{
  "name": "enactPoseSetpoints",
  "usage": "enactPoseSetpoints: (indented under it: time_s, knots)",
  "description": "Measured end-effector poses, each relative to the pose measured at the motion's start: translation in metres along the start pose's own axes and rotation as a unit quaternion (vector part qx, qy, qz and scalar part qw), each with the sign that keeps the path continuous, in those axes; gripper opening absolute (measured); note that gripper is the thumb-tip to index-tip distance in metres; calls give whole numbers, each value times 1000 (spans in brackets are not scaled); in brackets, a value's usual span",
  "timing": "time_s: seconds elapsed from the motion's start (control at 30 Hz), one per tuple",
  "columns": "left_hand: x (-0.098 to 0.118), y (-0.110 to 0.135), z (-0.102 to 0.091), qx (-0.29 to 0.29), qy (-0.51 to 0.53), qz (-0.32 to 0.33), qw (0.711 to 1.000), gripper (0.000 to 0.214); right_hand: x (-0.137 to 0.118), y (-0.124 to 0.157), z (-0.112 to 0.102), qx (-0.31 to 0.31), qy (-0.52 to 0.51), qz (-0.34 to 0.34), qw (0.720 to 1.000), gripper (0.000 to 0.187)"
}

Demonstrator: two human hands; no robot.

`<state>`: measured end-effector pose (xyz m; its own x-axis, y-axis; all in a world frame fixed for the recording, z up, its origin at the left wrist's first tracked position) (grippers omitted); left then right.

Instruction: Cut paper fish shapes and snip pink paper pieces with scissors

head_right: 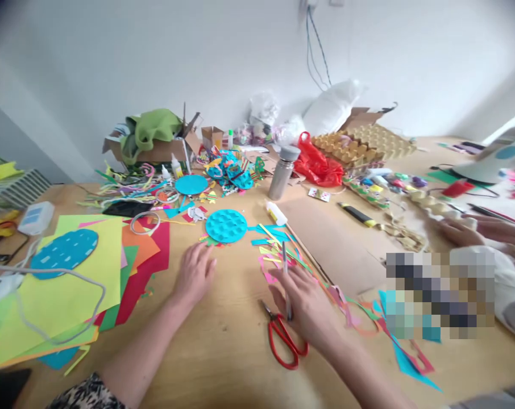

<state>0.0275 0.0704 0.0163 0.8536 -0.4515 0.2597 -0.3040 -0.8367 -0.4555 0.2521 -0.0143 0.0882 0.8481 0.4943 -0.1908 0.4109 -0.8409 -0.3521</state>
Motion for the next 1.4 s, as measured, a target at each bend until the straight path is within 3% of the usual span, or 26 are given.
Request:
enactPoseSetpoints:
  time_s: [0.17, 0.3, 0.4, 0.63, 0.8, 0.93, 1.13, 1.4]
  knots:
    - [-2, -2, -2, 18, 29, 17, 999, 37, -31, 73, 25, -26, -29, 67, 997, 21]
    - [3, -2, -4, 28, 50, 31, 998, 37, -35, 98, 39, -63, -25, 87, 994, 32]
    - [17, -3, -5, 13, 69, 53, 996, 36, -28, 107, 34, -79, -15, 96, 992, 39]
    - [89, -10, 11, -165, 94, 164, 968, 25, -2, 138, 7, -77, 8, 128, 989, 42]
    - [143, -21, 30, -204, 45, 228, 951, 17, 20, 166, 3, -93, 14, 181, 979, 40]
    - [169, -31, 47, -238, 5, 234, 943, 24, 30, 177, 2, -66, 45, 177, 981, 32]
    - [182, -44, 58, -279, -29, 196, 940, 24, 32, 175, -1, -46, 50, 163, 984, 28]
    - [178, -39, 56, -280, -13, 169, 945, 28, 29, 176, -2, -43, 53, 155, 986, 32]
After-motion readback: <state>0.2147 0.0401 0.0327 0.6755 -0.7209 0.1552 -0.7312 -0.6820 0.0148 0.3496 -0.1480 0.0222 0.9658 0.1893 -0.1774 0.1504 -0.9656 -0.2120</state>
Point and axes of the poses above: each hand's wrist, its own y-axis away from the middle knuckle, its own z-axis out of the palm, x = y × z, the point moved 6 cm from there along -y, towards the middle knuckle, and after that the axes turned 4 degrees about -x, right-handed, at the moved point
